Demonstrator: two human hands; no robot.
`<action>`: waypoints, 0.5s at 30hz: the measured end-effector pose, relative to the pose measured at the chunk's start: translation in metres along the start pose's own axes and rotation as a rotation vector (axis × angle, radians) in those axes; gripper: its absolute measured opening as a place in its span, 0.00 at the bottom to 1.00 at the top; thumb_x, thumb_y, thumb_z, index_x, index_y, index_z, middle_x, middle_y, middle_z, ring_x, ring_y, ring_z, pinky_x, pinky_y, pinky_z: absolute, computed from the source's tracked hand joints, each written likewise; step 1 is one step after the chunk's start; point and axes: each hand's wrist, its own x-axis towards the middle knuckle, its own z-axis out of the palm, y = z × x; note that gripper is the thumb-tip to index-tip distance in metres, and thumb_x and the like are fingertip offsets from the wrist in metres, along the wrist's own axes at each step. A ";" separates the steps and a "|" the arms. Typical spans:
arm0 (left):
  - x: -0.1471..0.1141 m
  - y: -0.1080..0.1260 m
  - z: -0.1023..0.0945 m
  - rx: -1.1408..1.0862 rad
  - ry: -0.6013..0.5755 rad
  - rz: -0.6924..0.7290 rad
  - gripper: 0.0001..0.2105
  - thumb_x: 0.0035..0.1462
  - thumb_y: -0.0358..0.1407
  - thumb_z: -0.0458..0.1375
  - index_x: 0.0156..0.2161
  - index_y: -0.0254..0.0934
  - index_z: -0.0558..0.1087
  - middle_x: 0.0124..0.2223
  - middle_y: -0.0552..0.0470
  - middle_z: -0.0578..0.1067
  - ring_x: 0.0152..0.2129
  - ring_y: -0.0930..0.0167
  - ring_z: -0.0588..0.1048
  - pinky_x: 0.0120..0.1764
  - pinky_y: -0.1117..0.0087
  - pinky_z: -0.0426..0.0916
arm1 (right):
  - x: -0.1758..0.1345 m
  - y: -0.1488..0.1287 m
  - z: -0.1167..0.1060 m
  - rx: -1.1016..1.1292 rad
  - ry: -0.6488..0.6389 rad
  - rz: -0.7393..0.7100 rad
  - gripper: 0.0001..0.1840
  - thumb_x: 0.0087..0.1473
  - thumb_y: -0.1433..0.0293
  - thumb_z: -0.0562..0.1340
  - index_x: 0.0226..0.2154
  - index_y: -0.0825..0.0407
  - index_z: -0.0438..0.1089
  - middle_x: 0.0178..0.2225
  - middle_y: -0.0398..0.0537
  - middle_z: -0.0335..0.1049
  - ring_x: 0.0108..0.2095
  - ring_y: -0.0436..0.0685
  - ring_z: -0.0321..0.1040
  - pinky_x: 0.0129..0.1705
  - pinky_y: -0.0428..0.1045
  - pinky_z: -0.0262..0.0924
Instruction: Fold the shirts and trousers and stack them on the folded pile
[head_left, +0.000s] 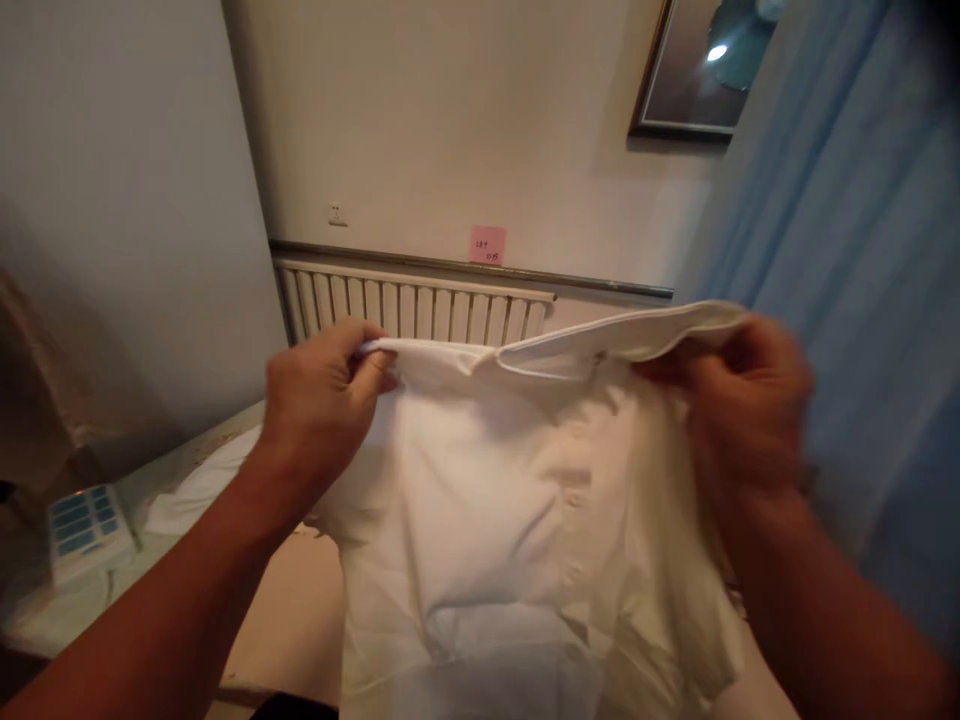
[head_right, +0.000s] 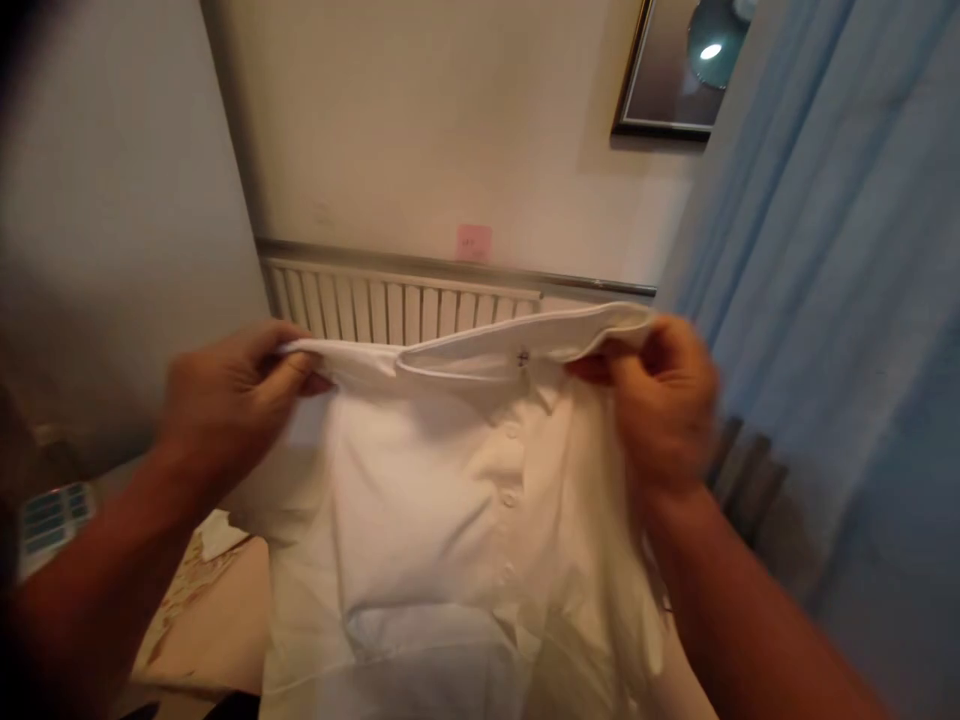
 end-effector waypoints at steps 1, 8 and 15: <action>0.004 -0.020 0.021 0.038 -0.088 -0.048 0.06 0.56 0.34 0.55 0.34 0.38 0.74 0.24 0.60 0.75 0.24 0.73 0.75 0.31 0.74 0.65 | 0.003 0.024 0.015 -0.015 -0.068 0.101 0.10 0.50 0.69 0.64 0.37 0.55 0.67 0.31 0.42 0.72 0.27 0.50 0.72 0.31 0.47 0.68; -0.018 -0.150 0.182 0.260 -0.592 -0.260 0.15 0.55 0.32 0.54 0.48 0.32 0.71 0.50 0.42 0.75 0.50 0.64 0.72 0.50 0.68 0.62 | -0.032 0.204 0.098 -0.559 -0.485 0.392 0.12 0.52 0.72 0.55 0.39 0.57 0.69 0.38 0.51 0.75 0.39 0.55 0.71 0.42 0.47 0.63; -0.147 -0.206 0.198 0.324 -0.816 -0.415 0.19 0.56 0.33 0.52 0.53 0.29 0.66 0.55 0.36 0.71 0.55 0.60 0.67 0.55 0.61 0.57 | -0.158 0.260 0.031 -0.657 -0.653 0.534 0.22 0.45 0.75 0.57 0.46 0.56 0.70 0.44 0.55 0.74 0.43 0.58 0.72 0.48 0.51 0.62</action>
